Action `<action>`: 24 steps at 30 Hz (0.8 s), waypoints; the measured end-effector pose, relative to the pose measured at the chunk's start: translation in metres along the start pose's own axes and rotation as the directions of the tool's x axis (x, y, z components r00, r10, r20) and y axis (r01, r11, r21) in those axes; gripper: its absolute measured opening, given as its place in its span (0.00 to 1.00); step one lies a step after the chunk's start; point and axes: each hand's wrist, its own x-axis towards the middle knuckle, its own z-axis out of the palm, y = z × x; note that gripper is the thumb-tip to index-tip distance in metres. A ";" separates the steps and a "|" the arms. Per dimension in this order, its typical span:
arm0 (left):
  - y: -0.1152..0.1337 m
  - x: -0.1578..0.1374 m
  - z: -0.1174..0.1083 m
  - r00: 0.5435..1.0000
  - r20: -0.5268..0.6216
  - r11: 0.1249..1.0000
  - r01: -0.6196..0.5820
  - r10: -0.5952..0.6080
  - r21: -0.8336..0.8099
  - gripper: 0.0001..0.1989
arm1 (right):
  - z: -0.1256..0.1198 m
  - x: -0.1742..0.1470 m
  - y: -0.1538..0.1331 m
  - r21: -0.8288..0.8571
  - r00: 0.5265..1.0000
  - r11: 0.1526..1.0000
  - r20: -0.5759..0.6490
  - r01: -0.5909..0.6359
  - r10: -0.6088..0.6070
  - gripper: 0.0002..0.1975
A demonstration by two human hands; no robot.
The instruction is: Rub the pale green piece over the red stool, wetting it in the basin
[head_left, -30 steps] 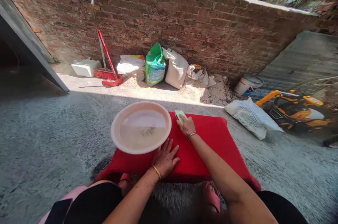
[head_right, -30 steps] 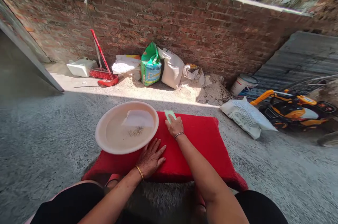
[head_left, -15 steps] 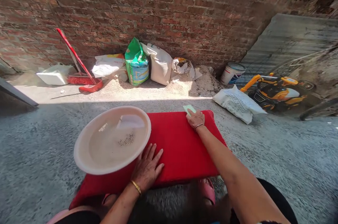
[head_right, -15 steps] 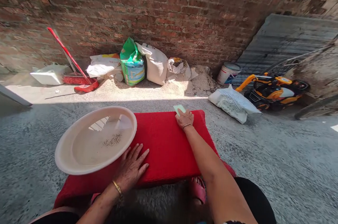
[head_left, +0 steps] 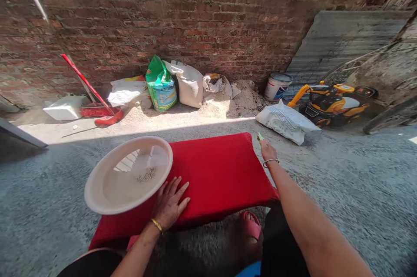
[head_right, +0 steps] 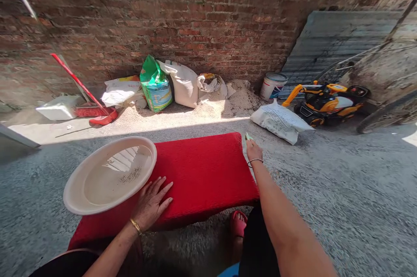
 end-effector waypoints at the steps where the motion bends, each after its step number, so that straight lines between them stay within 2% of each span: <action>1: -0.001 0.000 0.000 1.000 0.001 1.000 -0.001 0.001 0.002 0.23 | 0.002 -0.003 -0.011 0.012 1.000 1.000 0.019 0.008 -0.008 0.29; 3: -0.003 0.000 0.000 1.000 0.006 1.000 -0.004 0.004 0.009 0.22 | 0.008 -0.015 -0.038 0.016 0.997 0.999 0.054 0.048 -0.049 0.27; 5: -0.005 -0.001 0.001 1.000 0.007 1.000 -0.010 0.010 0.017 0.22 | 0.019 -0.035 -0.066 0.000 0.979 0.983 0.085 0.183 -0.183 0.25; 7: -0.007 -0.001 0.001 1.000 0.005 1.000 -0.014 0.014 0.024 0.22 | 0.033 -0.059 -0.094 -0.011 0.923 0.931 0.137 0.364 -0.359 0.24; 9: -0.009 -0.002 0.001 1.000 0.009 0.999 -0.014 0.014 0.031 0.22 | 0.046 -0.079 -0.115 -0.014 0.835 0.847 0.178 0.532 -0.521 0.24; 11: -0.010 -0.002 0.000 1.000 0.022 0.999 -0.012 0.012 0.040 0.22 | 0.052 -0.089 -0.128 -0.014 0.782 0.796 0.195 0.605 -0.591 0.24; 12: -0.010 -0.002 0.000 0.999 0.031 0.999 -0.012 0.011 0.046 0.22 | 0.053 -0.088 -0.130 -0.019 0.781 0.795 0.204 0.606 -0.591 0.24; 15: -0.010 -0.002 -0.002 0.999 0.051 0.998 -0.014 0.010 0.063 0.22 | 0.042 -0.066 -0.115 -0.054 0.847 0.863 0.232 0.502 -0.478 0.23; 19: -0.010 -0.002 -0.003 0.999 0.046 0.998 -0.017 0.014 0.068 0.22 | 0.016 -0.021 -0.059 -0.077 0.937 0.949 0.203 0.304 -0.284 0.24; 22: -0.011 -0.002 -0.003 0.999 0.042 0.997 -0.027 0.024 0.074 0.22 | 0.001 0.002 -0.015 -0.052 0.984 0.996 0.165 0.079 -0.070 0.24; 24: -0.011 -0.002 -0.003 0.999 0.040 0.997 -0.031 0.028 0.076 0.22 | -0.003 0.012 0.006 0.022 0.986 0.995 0.138 -0.096 0.092 0.24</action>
